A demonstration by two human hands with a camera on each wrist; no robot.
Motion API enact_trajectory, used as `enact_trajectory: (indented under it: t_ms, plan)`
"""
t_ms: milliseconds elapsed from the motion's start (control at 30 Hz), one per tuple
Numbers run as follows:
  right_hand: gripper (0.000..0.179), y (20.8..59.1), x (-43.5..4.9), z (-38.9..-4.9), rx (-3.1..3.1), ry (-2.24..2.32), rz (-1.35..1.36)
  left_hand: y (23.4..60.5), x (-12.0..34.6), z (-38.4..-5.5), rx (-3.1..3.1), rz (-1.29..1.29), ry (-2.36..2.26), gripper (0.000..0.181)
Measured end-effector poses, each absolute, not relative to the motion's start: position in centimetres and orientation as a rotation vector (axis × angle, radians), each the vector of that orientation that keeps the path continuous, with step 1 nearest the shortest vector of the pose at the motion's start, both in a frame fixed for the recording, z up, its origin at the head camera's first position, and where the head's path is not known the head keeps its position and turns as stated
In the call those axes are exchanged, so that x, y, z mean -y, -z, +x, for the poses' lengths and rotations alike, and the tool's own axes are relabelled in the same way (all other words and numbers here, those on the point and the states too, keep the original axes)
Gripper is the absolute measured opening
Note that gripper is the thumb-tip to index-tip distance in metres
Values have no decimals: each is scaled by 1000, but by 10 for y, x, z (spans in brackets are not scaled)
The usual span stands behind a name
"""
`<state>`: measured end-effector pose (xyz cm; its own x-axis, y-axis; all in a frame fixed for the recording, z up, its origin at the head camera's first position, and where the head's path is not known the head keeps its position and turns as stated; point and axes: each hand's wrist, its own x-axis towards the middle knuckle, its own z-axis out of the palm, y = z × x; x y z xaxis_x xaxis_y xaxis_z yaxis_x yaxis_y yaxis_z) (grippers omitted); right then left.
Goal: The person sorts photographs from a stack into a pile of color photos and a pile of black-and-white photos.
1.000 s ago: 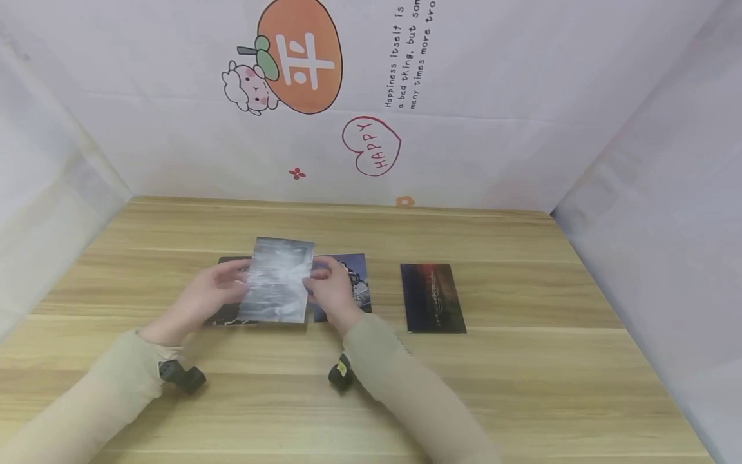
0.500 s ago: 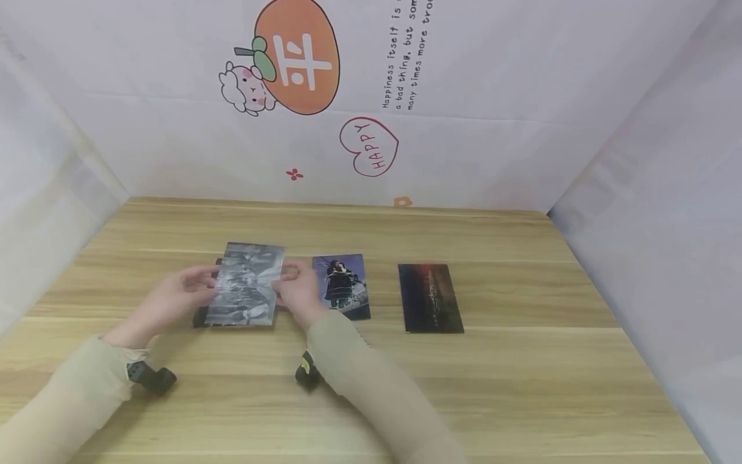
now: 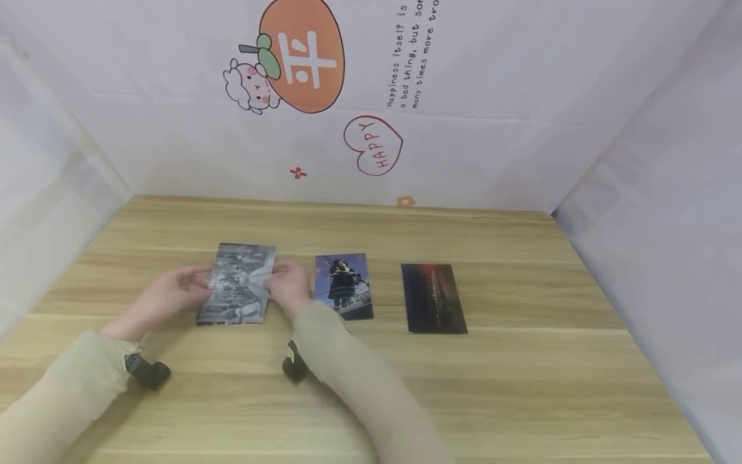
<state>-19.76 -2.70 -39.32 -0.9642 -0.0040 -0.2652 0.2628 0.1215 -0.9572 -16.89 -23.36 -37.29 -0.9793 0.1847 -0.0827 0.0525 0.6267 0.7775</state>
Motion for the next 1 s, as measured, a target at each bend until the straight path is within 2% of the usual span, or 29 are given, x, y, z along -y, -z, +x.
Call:
enact_trajectory:
  t_ms: [567, 1000]
  plan:
    - [36, 395, 27, -198, -2442, 1621, 61, 373, 237, -172, -2726, 244, -1103, 66]
    - [33, 392, 28, -198, -2678, 1323, -14, 374, 236, -172, -2712, 226, -1085, 64]
